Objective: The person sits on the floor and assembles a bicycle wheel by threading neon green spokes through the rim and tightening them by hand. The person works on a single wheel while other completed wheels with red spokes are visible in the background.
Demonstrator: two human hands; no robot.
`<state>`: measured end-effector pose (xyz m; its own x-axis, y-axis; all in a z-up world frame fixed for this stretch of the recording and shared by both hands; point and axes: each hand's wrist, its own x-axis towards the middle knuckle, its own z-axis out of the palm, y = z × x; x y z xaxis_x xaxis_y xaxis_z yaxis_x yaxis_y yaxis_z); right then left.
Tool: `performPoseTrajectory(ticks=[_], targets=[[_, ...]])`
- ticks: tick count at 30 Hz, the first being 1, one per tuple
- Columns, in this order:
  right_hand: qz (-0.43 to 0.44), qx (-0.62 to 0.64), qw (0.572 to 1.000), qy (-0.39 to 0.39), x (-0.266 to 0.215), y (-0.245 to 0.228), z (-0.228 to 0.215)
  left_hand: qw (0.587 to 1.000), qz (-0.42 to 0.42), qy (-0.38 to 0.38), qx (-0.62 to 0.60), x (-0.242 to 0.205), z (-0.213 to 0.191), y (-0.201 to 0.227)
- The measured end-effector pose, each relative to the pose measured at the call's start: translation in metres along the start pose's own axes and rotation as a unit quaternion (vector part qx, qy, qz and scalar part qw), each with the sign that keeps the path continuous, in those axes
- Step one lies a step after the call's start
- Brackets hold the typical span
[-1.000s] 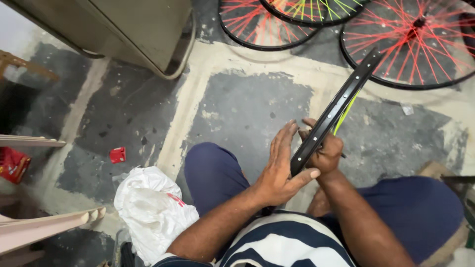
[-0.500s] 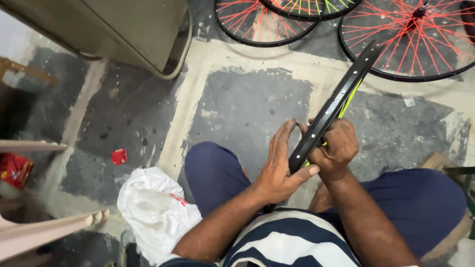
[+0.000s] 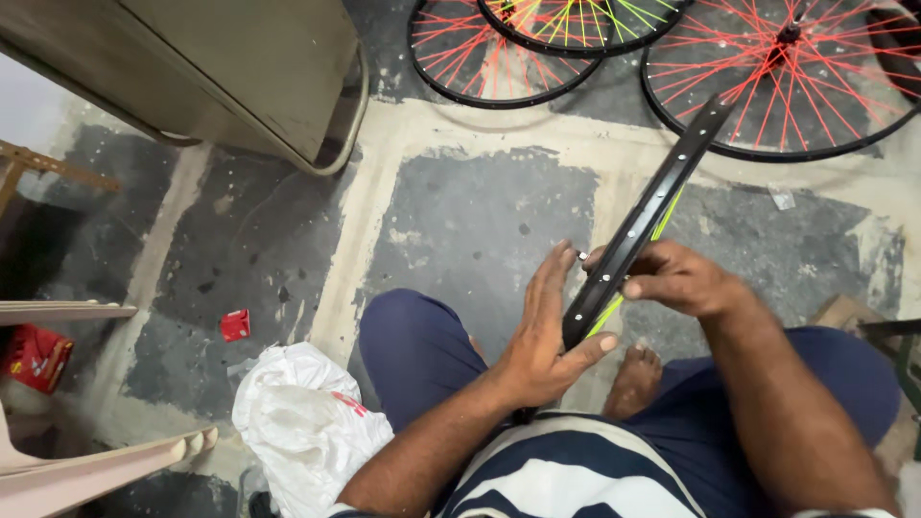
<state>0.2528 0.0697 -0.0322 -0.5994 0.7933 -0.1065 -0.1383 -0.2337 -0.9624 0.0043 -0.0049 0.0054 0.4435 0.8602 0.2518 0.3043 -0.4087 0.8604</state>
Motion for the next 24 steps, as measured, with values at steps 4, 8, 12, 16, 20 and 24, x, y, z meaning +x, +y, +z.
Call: performPoseTrajectory(ticks=[4, 8, 12, 16, 20, 24], targets=[[-0.223, -0.461, 0.798, 0.316, -0.008, 0.015, 0.051, 1.0, -0.005, 0.012, -0.001, 0.001, -0.005, -0.005], [-0.261, -0.405, 0.822, 0.304, 0.005, 0.011, 0.062, 1.0, -0.004, 0.013, 0.011, -0.001, -0.005, -0.004], [-0.137, -0.246, 0.957, 0.066, 0.014, -0.011, 0.033, 0.999, 0.012, 0.008, 0.04, 0.001, -0.001, -0.006], [-0.351, -0.462, 0.767, 0.273, 0.024, 0.011, 0.061, 0.999, 0.013, 0.009, 0.038, 0.0, -0.001, -0.007], [-0.294, -0.393, 0.795, 0.355, 0.036, 0.026, 0.073, 0.999, 0.014, 0.02, 0.033, 0.002, -0.001, -0.006], [-0.061, -0.1, 0.991, 0.072, 0.021, 0.006, 0.03, 0.999, 0.017, 0.028, 0.026, 0.002, -0.009, -0.01]])
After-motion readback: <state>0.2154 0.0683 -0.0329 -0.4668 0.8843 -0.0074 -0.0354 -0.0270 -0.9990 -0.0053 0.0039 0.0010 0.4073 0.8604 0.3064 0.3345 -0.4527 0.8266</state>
